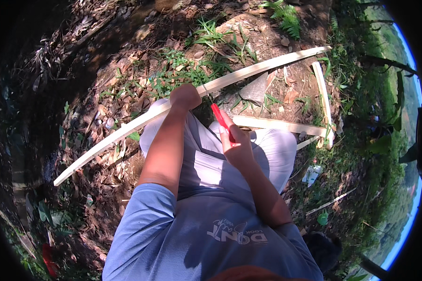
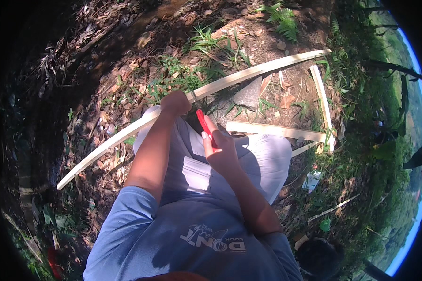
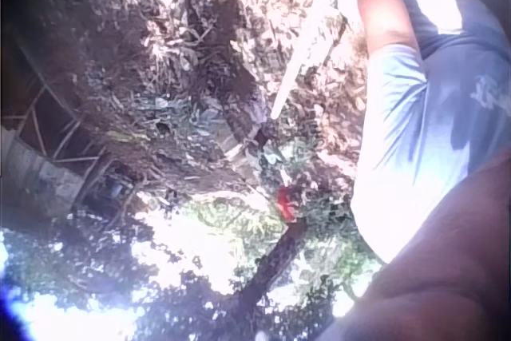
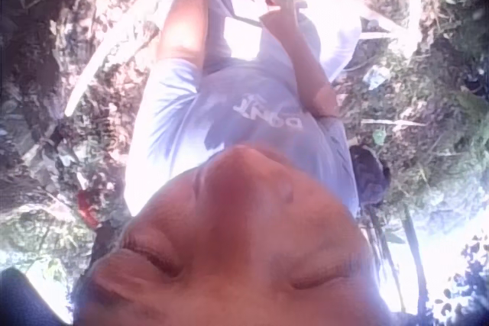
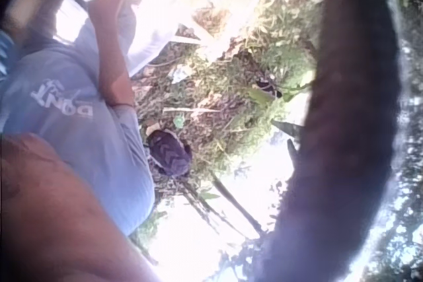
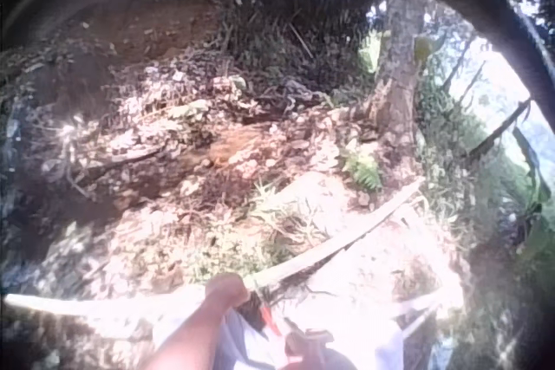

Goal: The person sits on the ground and uses a hand saw to cut a long, thin piece of wood. They hold the wood with one hand and saw with the other, making several cuts to shorten the piece.

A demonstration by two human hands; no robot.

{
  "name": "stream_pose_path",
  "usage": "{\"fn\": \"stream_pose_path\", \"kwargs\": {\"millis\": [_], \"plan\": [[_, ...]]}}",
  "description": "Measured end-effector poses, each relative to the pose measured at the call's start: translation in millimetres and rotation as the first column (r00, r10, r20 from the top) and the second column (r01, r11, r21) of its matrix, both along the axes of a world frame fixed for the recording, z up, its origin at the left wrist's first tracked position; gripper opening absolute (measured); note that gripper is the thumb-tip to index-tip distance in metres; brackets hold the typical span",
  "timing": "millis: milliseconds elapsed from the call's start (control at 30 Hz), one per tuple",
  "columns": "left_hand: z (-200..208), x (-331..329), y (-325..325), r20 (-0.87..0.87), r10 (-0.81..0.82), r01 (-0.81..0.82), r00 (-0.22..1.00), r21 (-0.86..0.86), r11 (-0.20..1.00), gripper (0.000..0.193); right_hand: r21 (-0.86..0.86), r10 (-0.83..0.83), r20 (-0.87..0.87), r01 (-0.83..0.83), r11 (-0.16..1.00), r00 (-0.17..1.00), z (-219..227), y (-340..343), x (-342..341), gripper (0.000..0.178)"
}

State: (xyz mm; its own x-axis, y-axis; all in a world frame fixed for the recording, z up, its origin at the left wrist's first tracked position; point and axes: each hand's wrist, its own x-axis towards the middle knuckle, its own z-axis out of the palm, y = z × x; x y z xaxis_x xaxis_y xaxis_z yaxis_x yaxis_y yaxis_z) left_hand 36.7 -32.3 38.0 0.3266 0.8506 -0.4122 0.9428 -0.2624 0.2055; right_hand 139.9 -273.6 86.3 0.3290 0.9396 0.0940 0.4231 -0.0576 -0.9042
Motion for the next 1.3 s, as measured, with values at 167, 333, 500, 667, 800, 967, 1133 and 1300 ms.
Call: {"fn": "stream_pose_path", "kwargs": {"millis": [167,333,500,667,800,967,1133,1300], "plan": [[-10,-7,-1,-0.03,-0.047,0.049,0.998,0.084,0.995,0.04,-0.067,0.029,0.211,-0.016,0.998,0.977,53,48,-12,0.032],[-43,-10,-6,0.061,-0.054,0.036,0.997,0.274,0.961,0.03,-0.055,-0.004,0.204,0.016,0.998,0.979,78,77,-21,0.023],[-64,-7,-20,-0.041,-0.086,0.093,0.995,0.59,0.802,0.018,-0.176,0.022,-0.085,-0.037,0.984,0.996,101,132,35,0.034],[-33,-7,-23,0.085,-0.042,0.007,0.995,0.382,0.924,0.022,0.045,-0.033,0.114,0.028,0.999,0.993,86,77,-14,0.028],[-34,6,-19,0.112,-0.038,-0.004,0.993,0.346,0.938,0.022,0.046,-0.063,0.061,0.06,0.997,0.996,41,9,-21,0.047],[-38,-10,9,0.054,-0.014,0.005,0.998,0.164,0.986,0.027,0.106,-0.079,0.138,0.065,0.992,0.987,143,-34,-5,0.045],[-13,-3,9,0.059,-0.041,0.033,0.997,0.133,0.991,0.029,0.081,-0.327,0.027,0.324,0.942,0.944,175,-96,28,0.043],[-13,-3,2,0.05,-0.017,0.01,0.999,0.132,0.991,0.035,0.063,-0.608,0.251,0.614,0.787,0.753,111,-86,70,0.043]]}}
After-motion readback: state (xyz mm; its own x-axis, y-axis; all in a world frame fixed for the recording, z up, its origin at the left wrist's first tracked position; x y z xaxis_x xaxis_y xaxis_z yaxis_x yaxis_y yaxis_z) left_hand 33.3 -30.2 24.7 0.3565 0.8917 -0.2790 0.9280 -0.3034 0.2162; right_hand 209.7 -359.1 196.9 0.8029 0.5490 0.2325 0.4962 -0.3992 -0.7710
